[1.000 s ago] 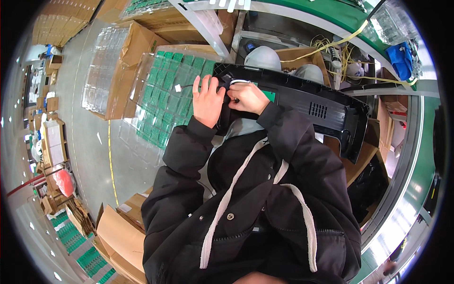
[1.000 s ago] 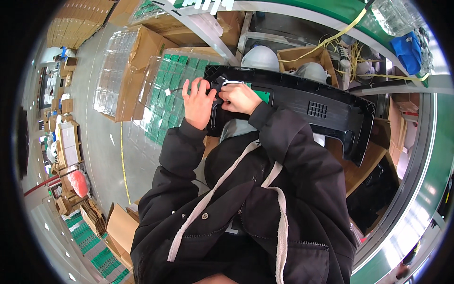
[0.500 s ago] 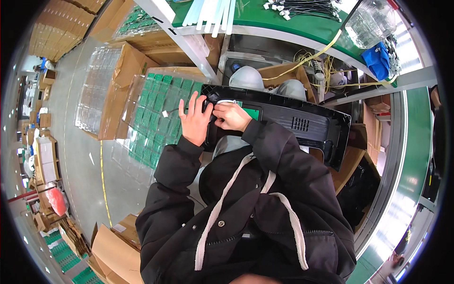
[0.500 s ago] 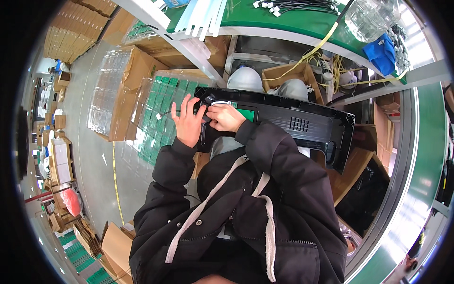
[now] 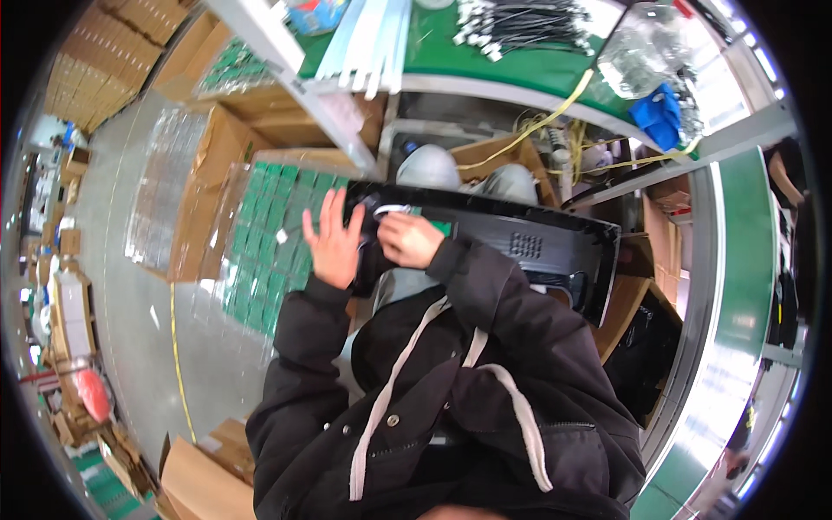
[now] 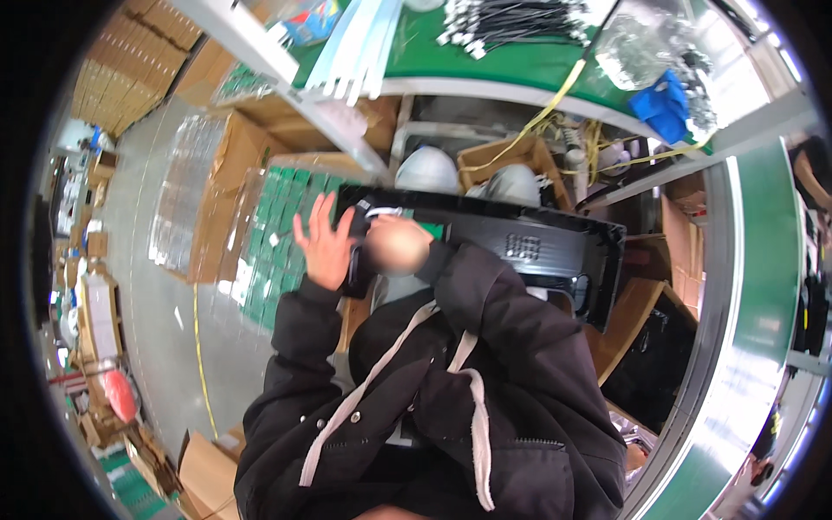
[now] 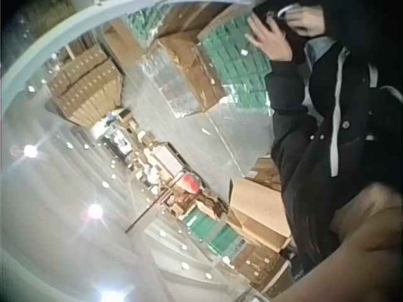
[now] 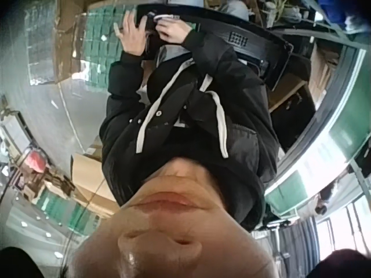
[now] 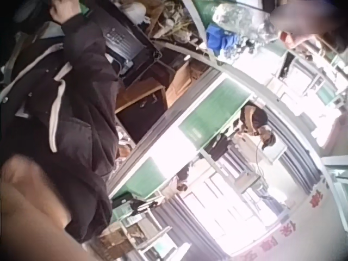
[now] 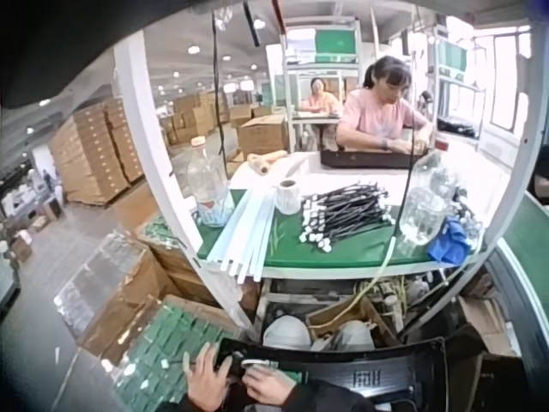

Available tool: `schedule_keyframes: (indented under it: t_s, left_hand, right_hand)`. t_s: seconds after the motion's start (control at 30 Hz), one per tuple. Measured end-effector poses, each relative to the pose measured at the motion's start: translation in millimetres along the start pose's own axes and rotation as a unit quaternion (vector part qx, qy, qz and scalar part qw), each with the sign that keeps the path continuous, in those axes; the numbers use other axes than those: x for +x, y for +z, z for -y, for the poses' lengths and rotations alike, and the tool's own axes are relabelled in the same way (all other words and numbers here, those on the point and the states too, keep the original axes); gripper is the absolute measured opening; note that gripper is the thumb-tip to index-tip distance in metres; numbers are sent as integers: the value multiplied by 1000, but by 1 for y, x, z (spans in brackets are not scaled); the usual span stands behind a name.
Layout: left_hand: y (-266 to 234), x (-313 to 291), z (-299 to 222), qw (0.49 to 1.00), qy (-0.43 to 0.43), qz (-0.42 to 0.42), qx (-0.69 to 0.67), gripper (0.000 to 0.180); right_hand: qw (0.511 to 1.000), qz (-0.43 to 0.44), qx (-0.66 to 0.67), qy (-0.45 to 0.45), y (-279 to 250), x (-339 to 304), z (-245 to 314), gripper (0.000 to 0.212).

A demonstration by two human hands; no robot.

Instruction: Cleaning a black plastic component with a blue cloth and placing it on an assembly line.

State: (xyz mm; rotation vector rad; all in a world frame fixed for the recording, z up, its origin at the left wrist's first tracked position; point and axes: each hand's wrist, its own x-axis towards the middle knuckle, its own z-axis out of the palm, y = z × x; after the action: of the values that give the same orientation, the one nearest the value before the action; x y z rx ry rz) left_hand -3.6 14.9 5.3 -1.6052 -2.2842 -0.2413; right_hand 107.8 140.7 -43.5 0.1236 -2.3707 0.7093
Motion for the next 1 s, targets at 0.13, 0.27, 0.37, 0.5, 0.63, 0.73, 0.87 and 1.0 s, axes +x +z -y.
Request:
schedule_keyframes:
  t_s: [0.13,0.27,0.37,0.5,0.63,0.73,0.87,1.0]
  left_hand:
    - [1,-14,15,1000,-7,3,2,59]
    - [8,-12,19,1000,-4,-12,3,50]
    - [14,-2,24,999,22,-1,-24,39]
    - [15,-2,22,997,56,-55,-15,33]
    - [-55,35,-14,964,40,-234,122,28]
    - [-124,59,-54,913,68,-392,92,29]
    - [-134,51,-89,844,192,-500,-21,38]
    - [-114,43,-113,913,167,-362,-84,39]
  right_hand:
    - [990,-41,-96,91,-117,-26,15,21]
    - [918,75,-289,260,-217,-96,-10,27]
    - [855,260,-291,341,-226,-135,-26,28]
    - [897,218,-300,238,-243,-160,-1,21]
    - [886,133,-371,245,-287,-152,65,14]
    - [861,-35,-416,290,-332,-160,106,13]
    - [743,-289,-460,391,-382,-165,170,14]
    - [580,-463,-508,438,-422,-201,206,21]
